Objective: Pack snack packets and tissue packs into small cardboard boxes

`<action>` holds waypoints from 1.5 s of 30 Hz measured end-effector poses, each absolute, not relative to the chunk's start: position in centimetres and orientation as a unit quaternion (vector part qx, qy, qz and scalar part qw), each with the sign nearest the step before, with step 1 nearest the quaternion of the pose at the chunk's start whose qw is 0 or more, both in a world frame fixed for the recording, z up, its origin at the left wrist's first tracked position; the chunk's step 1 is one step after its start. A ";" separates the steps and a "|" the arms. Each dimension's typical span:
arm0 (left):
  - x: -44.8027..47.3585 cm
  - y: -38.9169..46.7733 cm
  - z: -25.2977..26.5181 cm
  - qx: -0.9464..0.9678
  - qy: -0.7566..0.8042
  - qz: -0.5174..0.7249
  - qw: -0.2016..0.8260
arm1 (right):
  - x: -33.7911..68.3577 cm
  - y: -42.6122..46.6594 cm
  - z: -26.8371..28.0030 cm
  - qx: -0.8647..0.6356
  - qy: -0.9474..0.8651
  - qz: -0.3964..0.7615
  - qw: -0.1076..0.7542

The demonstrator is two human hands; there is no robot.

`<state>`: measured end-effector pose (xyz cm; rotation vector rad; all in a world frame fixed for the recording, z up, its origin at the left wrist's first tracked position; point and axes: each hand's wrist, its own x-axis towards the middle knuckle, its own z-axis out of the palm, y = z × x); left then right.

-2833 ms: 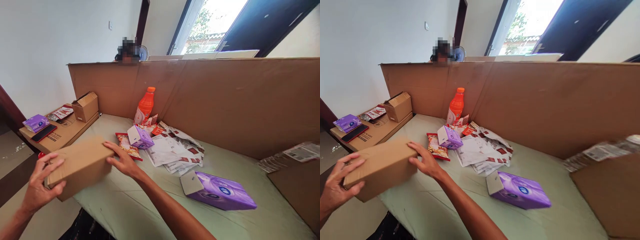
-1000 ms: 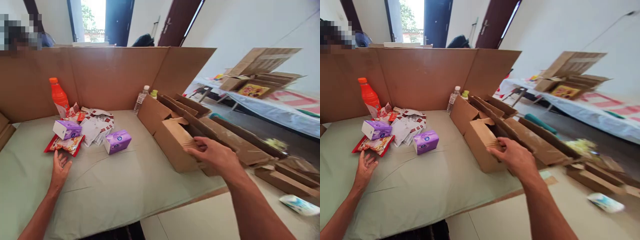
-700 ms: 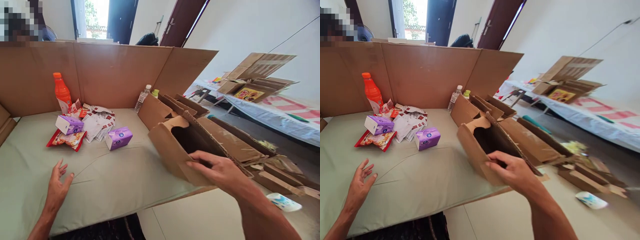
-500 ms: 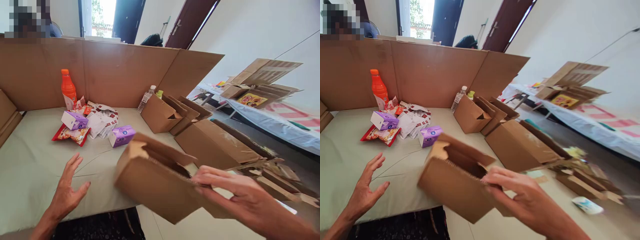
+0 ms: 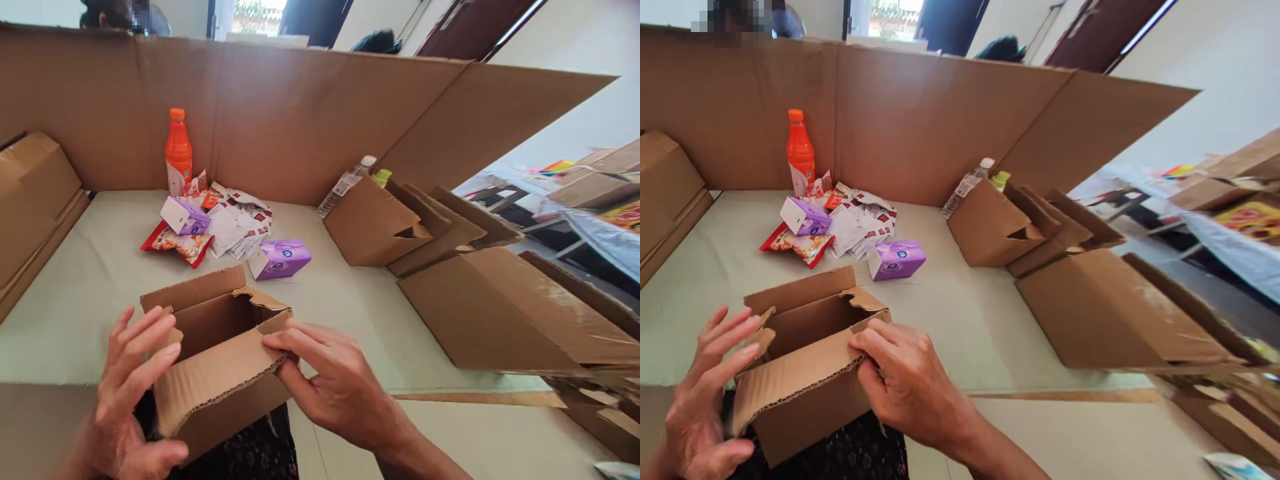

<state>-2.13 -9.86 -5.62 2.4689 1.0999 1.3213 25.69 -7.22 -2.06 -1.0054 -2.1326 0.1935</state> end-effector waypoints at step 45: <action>-6.0 -3.8 -4.3 0.894 0.345 0.264 0.108 | 22.5 19.2 -1.7 -0.493 -0.727 0.277 0.390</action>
